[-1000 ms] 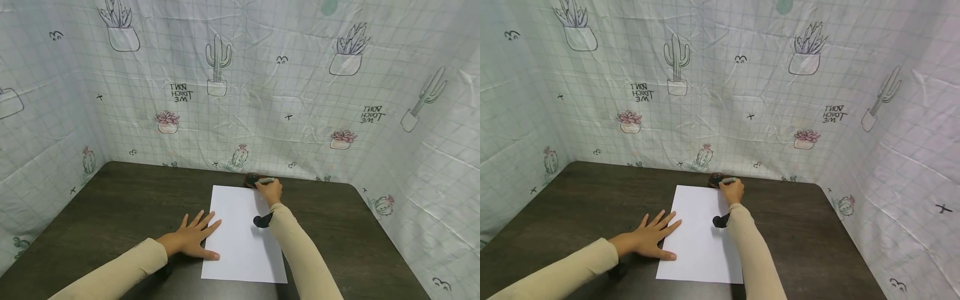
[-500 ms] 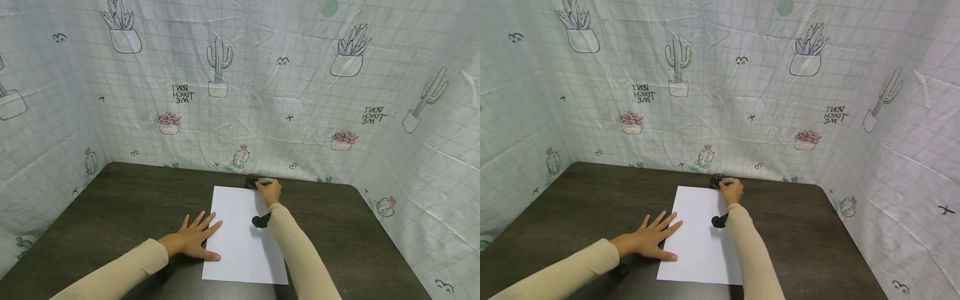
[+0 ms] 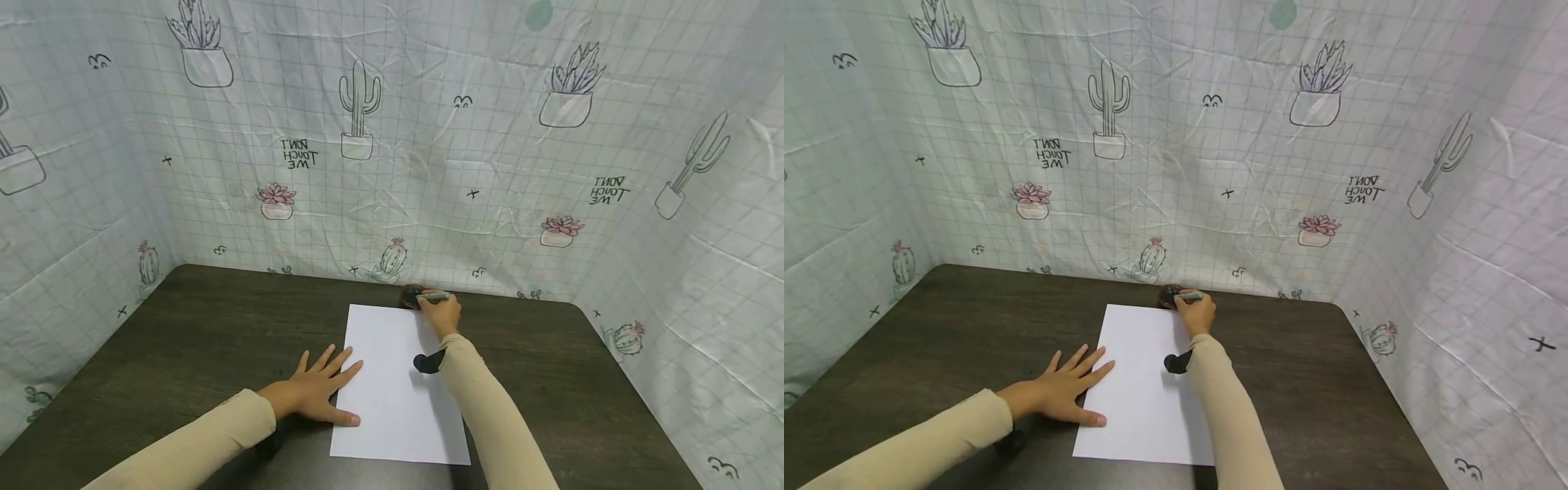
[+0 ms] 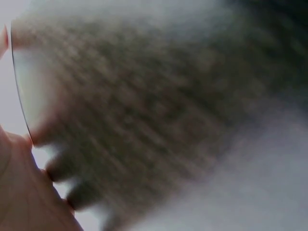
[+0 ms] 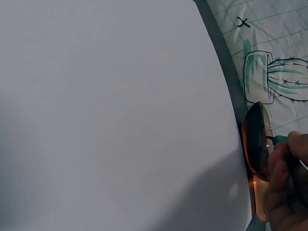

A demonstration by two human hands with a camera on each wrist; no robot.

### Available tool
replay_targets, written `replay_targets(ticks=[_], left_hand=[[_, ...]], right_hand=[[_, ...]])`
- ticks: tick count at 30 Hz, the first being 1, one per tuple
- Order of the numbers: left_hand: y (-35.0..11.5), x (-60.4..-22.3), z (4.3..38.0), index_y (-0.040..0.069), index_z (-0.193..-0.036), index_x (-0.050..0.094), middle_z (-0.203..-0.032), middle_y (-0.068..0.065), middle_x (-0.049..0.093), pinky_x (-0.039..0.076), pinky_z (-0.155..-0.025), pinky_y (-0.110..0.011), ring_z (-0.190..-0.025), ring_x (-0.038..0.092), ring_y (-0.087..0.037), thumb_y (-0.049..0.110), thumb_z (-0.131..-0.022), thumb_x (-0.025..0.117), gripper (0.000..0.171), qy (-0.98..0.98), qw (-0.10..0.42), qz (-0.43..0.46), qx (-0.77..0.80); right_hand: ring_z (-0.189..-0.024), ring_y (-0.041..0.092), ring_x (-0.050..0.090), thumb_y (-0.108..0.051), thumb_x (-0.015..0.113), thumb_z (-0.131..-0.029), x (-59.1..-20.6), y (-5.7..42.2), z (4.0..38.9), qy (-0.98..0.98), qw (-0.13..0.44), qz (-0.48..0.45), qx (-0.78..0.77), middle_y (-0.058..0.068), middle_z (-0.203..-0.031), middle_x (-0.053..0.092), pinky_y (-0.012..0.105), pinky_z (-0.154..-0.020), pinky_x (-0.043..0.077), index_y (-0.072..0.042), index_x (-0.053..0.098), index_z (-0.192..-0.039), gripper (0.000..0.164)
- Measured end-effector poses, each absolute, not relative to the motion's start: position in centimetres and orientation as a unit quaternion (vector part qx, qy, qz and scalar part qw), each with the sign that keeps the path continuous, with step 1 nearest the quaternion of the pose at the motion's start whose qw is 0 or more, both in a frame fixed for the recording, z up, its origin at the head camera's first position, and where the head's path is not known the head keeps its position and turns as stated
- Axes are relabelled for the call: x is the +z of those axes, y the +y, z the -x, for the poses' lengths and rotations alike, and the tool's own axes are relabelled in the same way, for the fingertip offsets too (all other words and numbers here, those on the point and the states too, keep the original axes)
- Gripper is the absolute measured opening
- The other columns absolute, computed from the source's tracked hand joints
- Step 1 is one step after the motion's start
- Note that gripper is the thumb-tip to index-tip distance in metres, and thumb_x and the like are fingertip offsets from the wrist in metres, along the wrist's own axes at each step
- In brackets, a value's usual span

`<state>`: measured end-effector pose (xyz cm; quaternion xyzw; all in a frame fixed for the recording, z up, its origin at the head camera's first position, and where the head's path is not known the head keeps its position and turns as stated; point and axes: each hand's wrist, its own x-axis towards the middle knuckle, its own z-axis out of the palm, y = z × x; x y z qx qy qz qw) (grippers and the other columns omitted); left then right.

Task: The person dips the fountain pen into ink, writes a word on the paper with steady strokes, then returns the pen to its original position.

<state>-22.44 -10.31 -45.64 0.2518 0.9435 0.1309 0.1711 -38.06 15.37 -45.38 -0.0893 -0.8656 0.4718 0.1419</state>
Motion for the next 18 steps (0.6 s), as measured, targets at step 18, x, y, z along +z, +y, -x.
replay_targets(ticks=[18], left_hand=[[-10.4, -45.8, 22.3, 0.029, -0.155, 0.016, -0.162, -0.003, 0.000, -0.004, -0.106, -0.071, -0.147, -0.004, -0.036, 0.078, -0.077, 0.053, 0.099, 0.941, 0.167, -0.257, 0.141]], right_hand=[[-0.075, 0.016, 0.068, -0.018, 0.070, -0.086, -44.0, 16.4, 36.4, -0.843, 0.121, -0.038, 0.522, 0.007, -0.081, 0.071, 0.030, -0.067, 0.055, -0.007, 0.069, -0.093, 0.012]])
